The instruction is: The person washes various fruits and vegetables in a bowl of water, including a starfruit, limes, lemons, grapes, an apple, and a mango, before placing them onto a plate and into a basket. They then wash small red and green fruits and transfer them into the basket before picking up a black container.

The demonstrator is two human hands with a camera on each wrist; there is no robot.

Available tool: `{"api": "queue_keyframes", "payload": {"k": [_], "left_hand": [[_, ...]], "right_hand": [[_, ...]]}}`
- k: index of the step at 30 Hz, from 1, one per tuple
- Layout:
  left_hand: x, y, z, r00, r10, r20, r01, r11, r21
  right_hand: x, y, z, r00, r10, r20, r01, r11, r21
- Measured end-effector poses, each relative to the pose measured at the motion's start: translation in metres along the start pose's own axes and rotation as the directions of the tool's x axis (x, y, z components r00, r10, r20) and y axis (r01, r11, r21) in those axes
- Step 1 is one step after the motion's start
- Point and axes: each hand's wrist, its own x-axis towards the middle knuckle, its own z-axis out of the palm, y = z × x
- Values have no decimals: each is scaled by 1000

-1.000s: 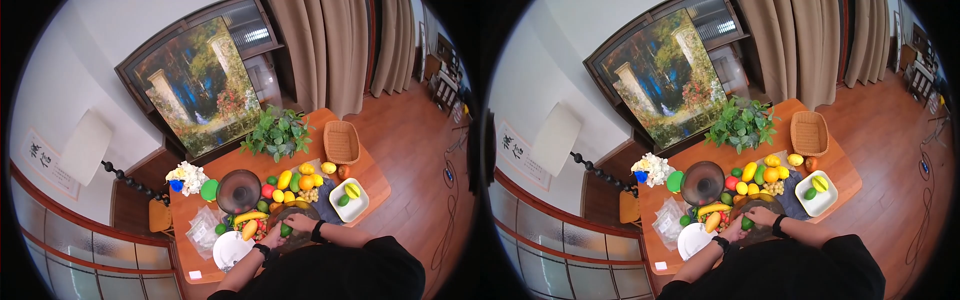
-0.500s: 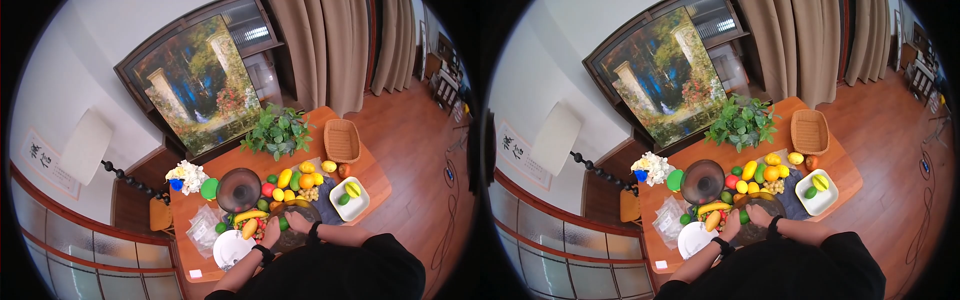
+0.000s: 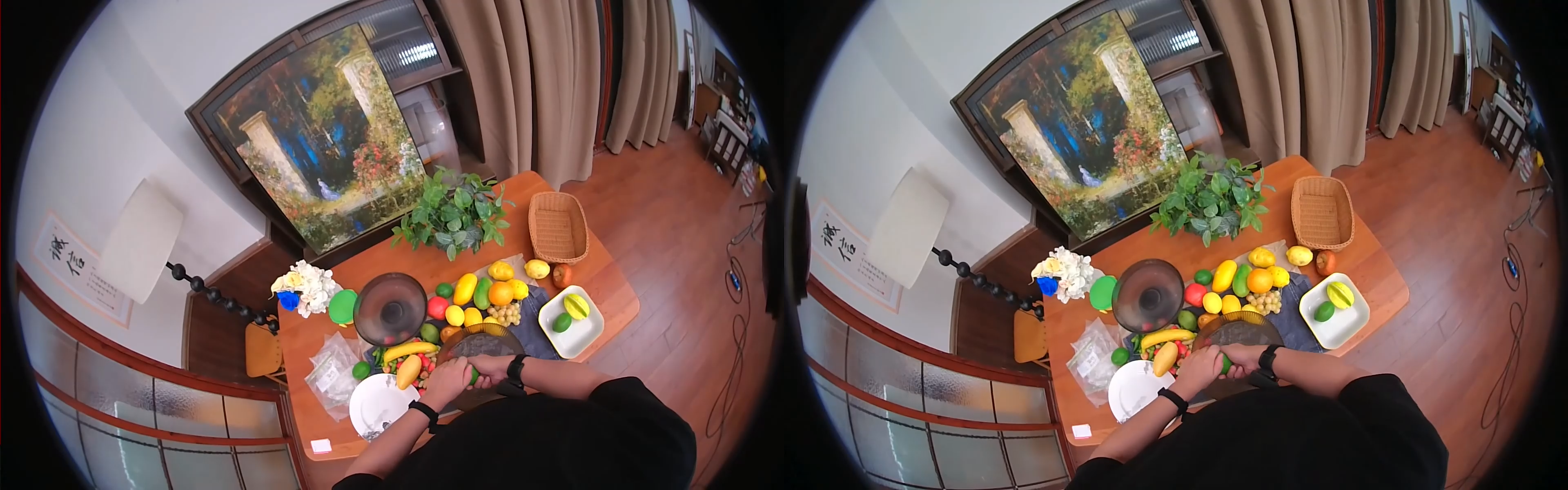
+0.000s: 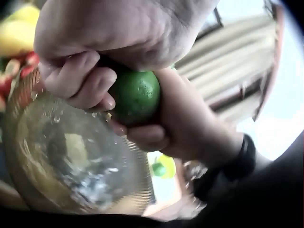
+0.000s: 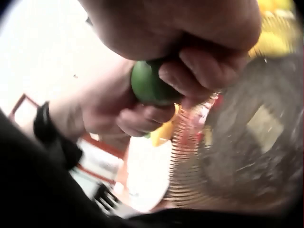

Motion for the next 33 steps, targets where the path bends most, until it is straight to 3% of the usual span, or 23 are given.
{"api": "queue_keyframes", "payload": {"k": [4, 5, 6, 7, 8, 9, 10, 11, 13, 15, 16, 17, 19, 20, 22, 25, 27, 28, 29, 30, 31, 32, 33], "left_hand": [[0, 1, 0, 995, -14, -101, 9, 999, -45], [0, -3, 10, 976, -171, -137, 164, 985, -56], [2, -8, 19, 932, -321, -168, 314, 947, -71], [7, -13, 22, 933, -320, -167, 312, 947, -69], [13, -19, 25, 777, -612, 148, 599, 647, -471], [18, -24, 28, 540, -646, 539, 768, 116, -630], [21, -21, 18, 422, -473, 773, 769, -265, -582], [20, -23, 17, 423, -472, 773, 768, -265, -583], [21, -28, 18, 284, -241, 928, 825, -431, -364], [12, -28, 24, 334, -238, 912, 811, -421, -406], [6, -25, 37, 569, -543, 617, 786, 141, -601], [5, -20, 40, 809, -556, 193, 575, 679, -457], [6, -12, 30, 852, -505, 135, 523, 823, -222], [6, -5, 21, 893, -440, 92, 439, 898, 33], [7, 5, 1, 946, -310, 96, 305, 950, 65], [2, 10, -13, 987, -153, 55, 150, 987, 49], [-1, 5, -4, 991, -132, 2, 132, 991, -2], [-2, -4, 13, 959, -276, -59, 274, 961, -35], [-4, -11, 24, 904, -413, -112, 407, 910, -76], [-2, -15, 24, 904, -413, -111, 407, 910, -74], [2, -17, 22, 687, -681, 255, 703, 531, -474], [6, -20, 19, 408, -620, 670, 819, -76, -569], [8, -23, 17, 409, -618, 671, 819, -76, -569]], "right_hand": [[2, 1, 0, 996, -80, 50, 75, 993, 94], [4, 3, 6, 900, -398, -178, 316, 877, -362], [4, 5, 9, 660, -719, -218, 338, 543, -769], [4, 4, 10, 659, -720, -218, 339, 543, -768], [5, 3, 10, 439, -896, -67, 300, 216, -929], [5, 3, 10, 220, -964, 152, 162, -118, -980], [-21, -4, 29, 303, -953, -20, 199, 84, -976], [-27, -6, 31, 303, -953, -19, 198, 83, -977], [-33, -10, 31, 425, -900, 95, 96, -60, -994], [-17, -5, 20, 453, -888, 81, 86, -47, -995], [-7, -4, 14, 482, -873, 72, 79, -39, -996], [1, -5, 6, 479, -875, 69, 79, -36, -996], [12, -6, -7, 794, -575, -198, 179, 532, -828], [11, -9, -9, 967, -195, -161, 174, 975, -135], [6, -10, -11, 995, -92, -41, 91, 996, -8], [10, -7, -12, 985, 34, 169, -55, 992, 117], [1, -7, -2, 986, -162, -44, 162, 987, -12], [13, -2, -8, 986, -162, -44, 162, 987, -10], [35, 9, -20, 715, -686, -136, 390, 552, -737], [49, 16, -28, 308, -923, 230, 55, -224, -973], [40, 14, -20, 307, -924, 228, 56, -222, -973], [14, 6, 1, 365, -914, 176, 121, -141, -983], [-12, -2, 17, 424, -896, 128, 178, -56, -982]]}}
